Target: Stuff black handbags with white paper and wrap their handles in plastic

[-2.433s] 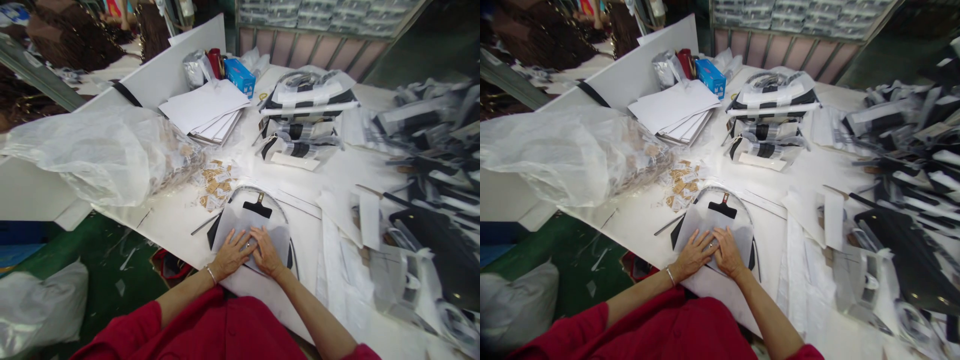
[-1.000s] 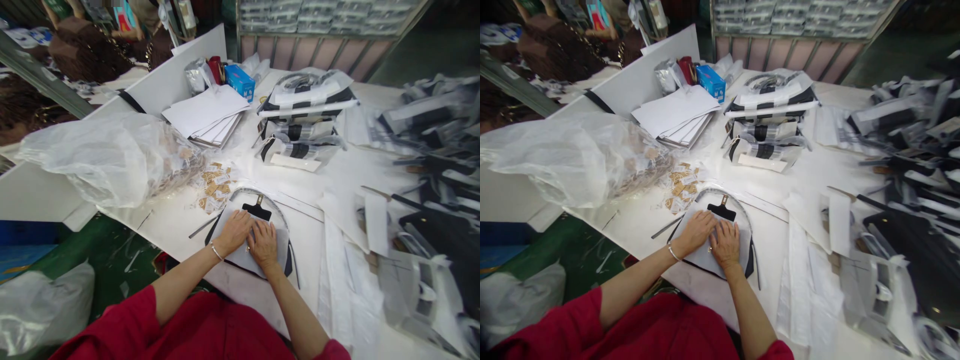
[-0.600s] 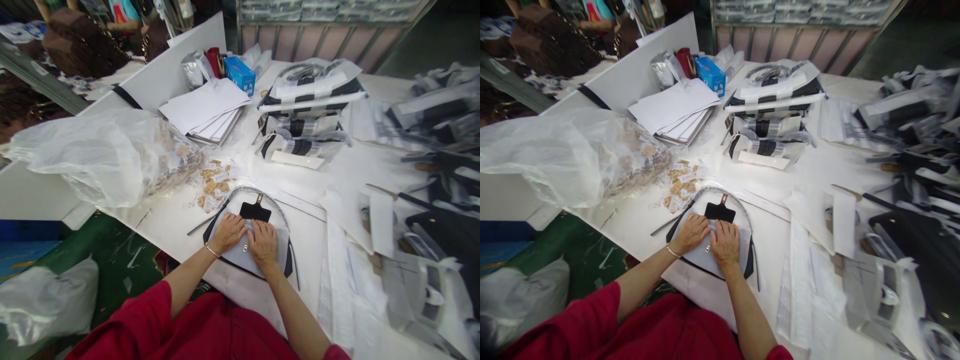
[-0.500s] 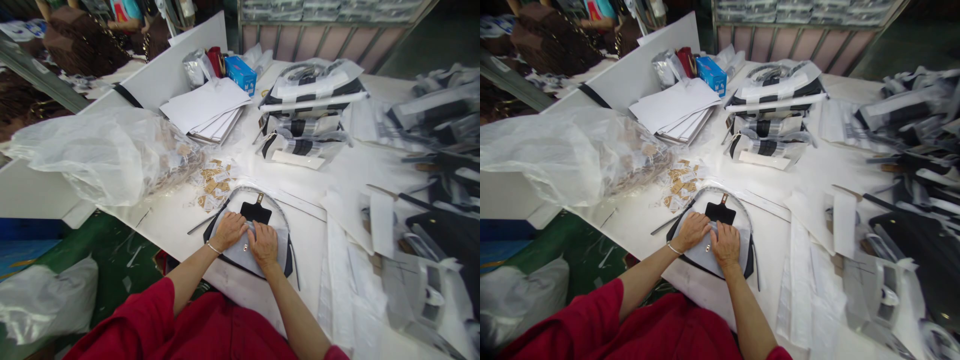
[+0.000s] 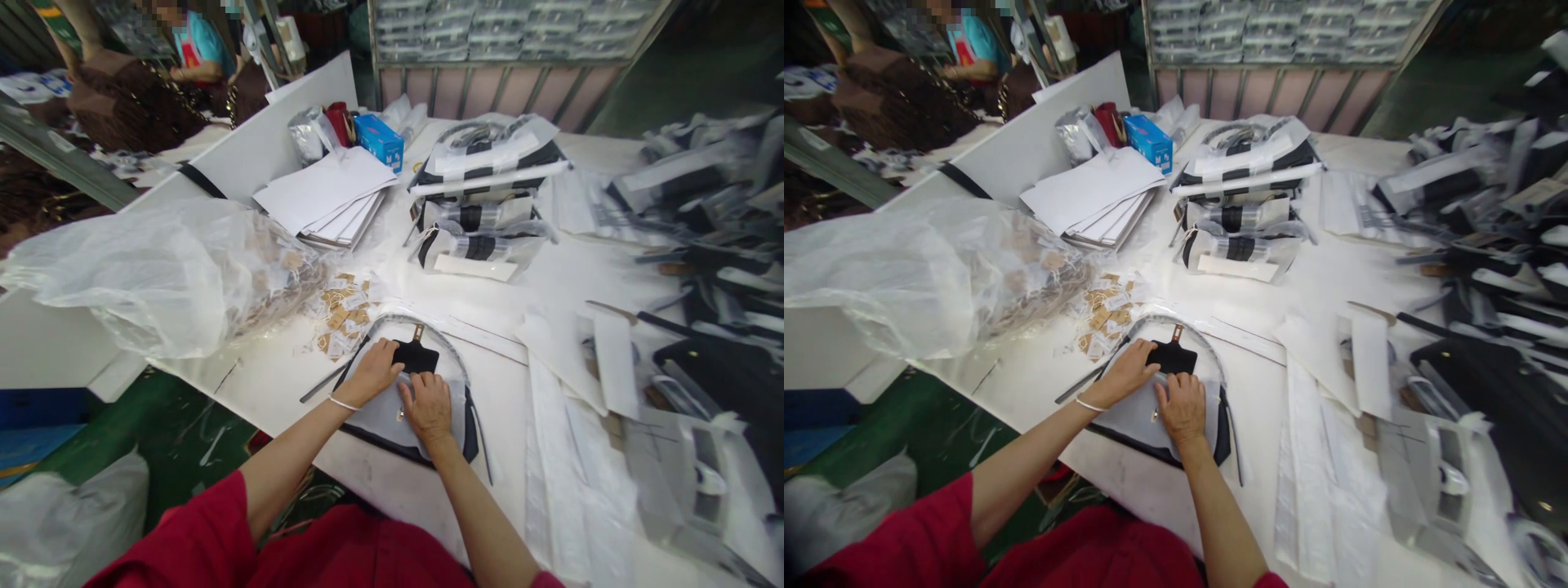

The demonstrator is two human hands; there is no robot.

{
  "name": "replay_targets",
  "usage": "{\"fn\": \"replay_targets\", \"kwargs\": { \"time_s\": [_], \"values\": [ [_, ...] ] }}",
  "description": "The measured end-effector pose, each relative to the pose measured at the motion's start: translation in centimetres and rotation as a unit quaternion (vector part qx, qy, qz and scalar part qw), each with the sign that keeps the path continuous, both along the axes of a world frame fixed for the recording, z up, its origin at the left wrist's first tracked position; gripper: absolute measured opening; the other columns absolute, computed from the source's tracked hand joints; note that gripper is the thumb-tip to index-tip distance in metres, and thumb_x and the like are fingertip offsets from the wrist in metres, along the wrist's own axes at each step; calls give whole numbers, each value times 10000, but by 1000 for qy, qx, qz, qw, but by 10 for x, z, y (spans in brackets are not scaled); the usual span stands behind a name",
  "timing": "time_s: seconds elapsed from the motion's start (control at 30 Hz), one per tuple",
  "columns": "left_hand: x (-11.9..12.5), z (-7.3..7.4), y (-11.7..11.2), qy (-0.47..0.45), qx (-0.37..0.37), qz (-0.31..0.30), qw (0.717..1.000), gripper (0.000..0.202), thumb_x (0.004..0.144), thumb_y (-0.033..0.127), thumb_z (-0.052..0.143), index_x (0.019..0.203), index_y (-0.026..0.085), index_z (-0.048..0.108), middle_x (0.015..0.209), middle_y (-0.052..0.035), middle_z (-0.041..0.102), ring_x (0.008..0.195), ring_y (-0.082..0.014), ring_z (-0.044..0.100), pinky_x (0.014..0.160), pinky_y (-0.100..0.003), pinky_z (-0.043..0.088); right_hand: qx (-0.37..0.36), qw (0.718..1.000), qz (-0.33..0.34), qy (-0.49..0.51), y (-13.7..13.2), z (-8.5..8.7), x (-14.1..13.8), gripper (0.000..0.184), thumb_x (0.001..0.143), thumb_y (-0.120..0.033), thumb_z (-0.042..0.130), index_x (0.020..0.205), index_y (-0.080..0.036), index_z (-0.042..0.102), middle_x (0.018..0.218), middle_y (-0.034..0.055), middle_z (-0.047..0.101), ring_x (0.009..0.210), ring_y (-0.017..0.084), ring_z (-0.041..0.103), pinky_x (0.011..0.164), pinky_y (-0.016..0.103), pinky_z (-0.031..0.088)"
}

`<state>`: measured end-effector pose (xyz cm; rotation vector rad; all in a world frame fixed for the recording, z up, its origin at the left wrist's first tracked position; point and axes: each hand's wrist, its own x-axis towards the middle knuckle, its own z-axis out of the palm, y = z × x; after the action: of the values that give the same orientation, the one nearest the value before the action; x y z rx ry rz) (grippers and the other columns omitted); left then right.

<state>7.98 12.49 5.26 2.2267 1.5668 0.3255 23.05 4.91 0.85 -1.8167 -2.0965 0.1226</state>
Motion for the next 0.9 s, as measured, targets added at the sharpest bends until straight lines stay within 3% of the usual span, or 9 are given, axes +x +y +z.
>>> {"fn": "replay_targets", "kwargs": {
  "time_s": [0.13, 0.3, 0.47, 0.63, 0.77, 0.9],
  "values": [
    [33, 6, 31, 7, 3, 7, 1000, 312, 848, 227, 602, 1151, 169, 553, 1103, -106, 634, 1042, -260, 595, 901, -381, 469, -3, 1000, 3, 5, 1, 0, 1, 245, 945, -440, 502, 919, -226, 617, 855, 74, 581, 839, 250, 470, 730, 379, 319],
    [58, 0, 43, -76, -106, 92, 987, 182, 868, 234, 572, 1040, 189, 609, 860, -23, 692, 830, -204, 649, 818, -333, 470, 2, 1000, 12, 7, 4, -3, 2, 271, 955, -444, 472, 889, -215, 602, 834, 79, 583, 820, 251, 470, 727, 380, 325],
    [35, 6, 2, -151, 2, 26, 988, 97, 904, 230, 562, 862, 187, 638, 903, -29, 692, 929, -185, 615, 941, -350, 435, 13, 998, 2, 60, 4, -8, 5, 272, 970, -416, 446, 992, -181, 579, 866, 83, 607, 833, 247, 486, 745, 370, 351],
    [13, 6, -41, -141, 23, -61, 988, 163, 948, 195, 495, 1000, 200, 649, 990, -51, 679, 981, -192, 583, 919, -365, 469, 33, 989, -26, 143, -1, -19, 10, 216, 984, -303, 379, 889, -202, 545, 813, 58, 581, 796, 223, 492, 757, 357, 378],
    [9, 7, -53, -137, 15, -79, 987, 214, 970, 191, 449, 1057, 195, 645, 1009, -64, 657, 985, -196, 575, 885, -359, 493, 38, 983, -30, 176, -2, -22, 12, 186, 961, -261, 394, 829, -216, 517, 782, 42, 538, 785, 214, 481, 754, 353, 387],
    [10, 8, -62, -56, 40, -101, 993, 215, 988, 230, 439, 1055, 187, 639, 961, -69, 627, 940, -205, 567, 864, -369, 480, 62, 985, -29, 156, -3, -23, 12, 132, 929, -262, 449, 811, -224, 496, 773, 39, 518, 795, 223, 461, 780, 376, 379]
  ]
}}
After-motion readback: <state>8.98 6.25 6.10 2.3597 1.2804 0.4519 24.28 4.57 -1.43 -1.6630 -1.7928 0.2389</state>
